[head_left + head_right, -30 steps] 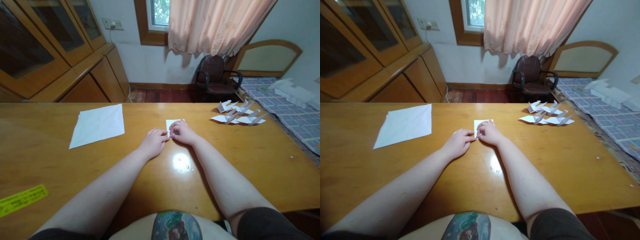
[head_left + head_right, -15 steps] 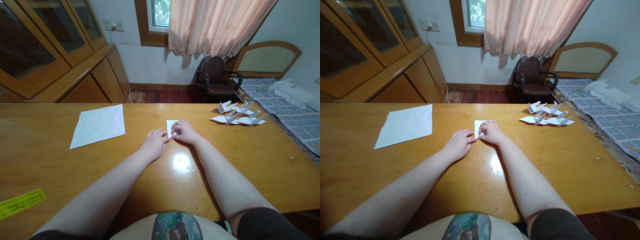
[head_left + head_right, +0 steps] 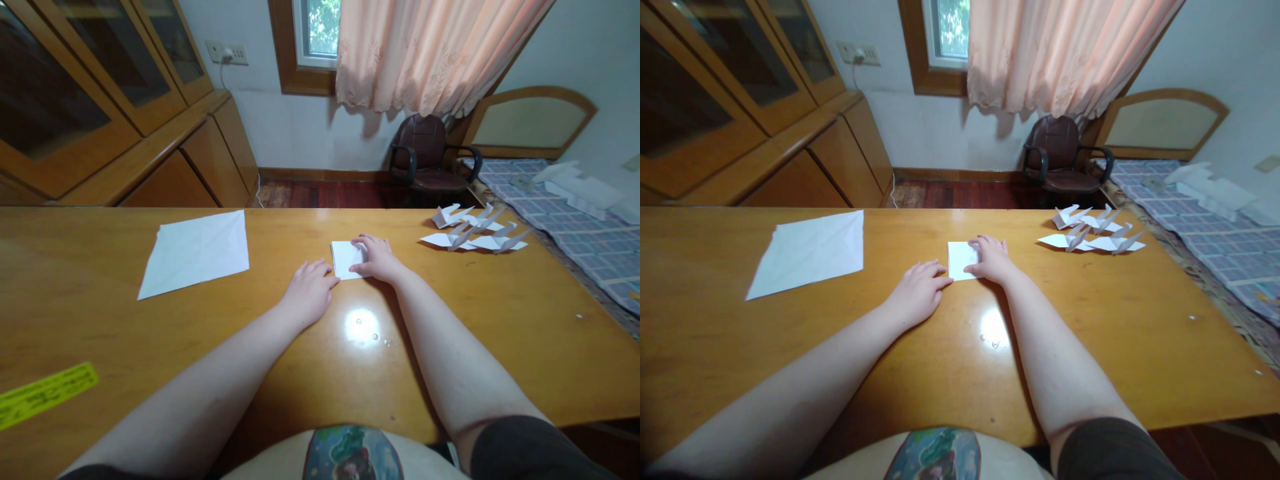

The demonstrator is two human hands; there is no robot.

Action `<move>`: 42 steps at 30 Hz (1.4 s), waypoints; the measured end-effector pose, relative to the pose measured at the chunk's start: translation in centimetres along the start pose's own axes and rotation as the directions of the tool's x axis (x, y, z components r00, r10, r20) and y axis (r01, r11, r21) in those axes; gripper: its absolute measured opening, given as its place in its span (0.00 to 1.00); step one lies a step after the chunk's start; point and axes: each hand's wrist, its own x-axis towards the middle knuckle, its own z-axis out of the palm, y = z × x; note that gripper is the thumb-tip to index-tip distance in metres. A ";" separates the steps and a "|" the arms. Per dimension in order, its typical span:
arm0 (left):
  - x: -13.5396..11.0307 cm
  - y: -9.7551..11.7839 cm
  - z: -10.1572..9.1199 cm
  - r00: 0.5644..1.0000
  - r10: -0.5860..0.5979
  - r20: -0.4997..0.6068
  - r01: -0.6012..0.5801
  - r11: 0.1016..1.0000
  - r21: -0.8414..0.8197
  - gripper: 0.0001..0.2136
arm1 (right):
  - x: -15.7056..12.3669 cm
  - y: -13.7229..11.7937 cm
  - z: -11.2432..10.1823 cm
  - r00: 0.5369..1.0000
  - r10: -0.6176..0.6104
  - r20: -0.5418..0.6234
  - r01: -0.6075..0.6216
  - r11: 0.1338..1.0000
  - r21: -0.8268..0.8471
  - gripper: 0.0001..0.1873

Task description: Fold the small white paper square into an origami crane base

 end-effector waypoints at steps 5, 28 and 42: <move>0.0 0.0 0.0 1.000 -0.008 -0.004 0.008 1.000 -0.017 0.17 | 0.4 1.7 -0.4 0.993 0.084 -0.086 -0.084 0.996 -0.002 0.37; 0.1 0.2 0.4 0.998 0.060 -0.024 -0.060 0.998 -0.012 0.14 | 0.5 2.2 -0.4 0.980 0.122 -0.157 -0.121 0.992 0.020 0.21; 0.2 -0.2 0.4 0.994 0.066 -0.087 -0.071 0.996 -0.047 0.14 | 0.6 2.3 -0.3 0.979 0.112 -0.170 -0.111 0.994 0.018 0.20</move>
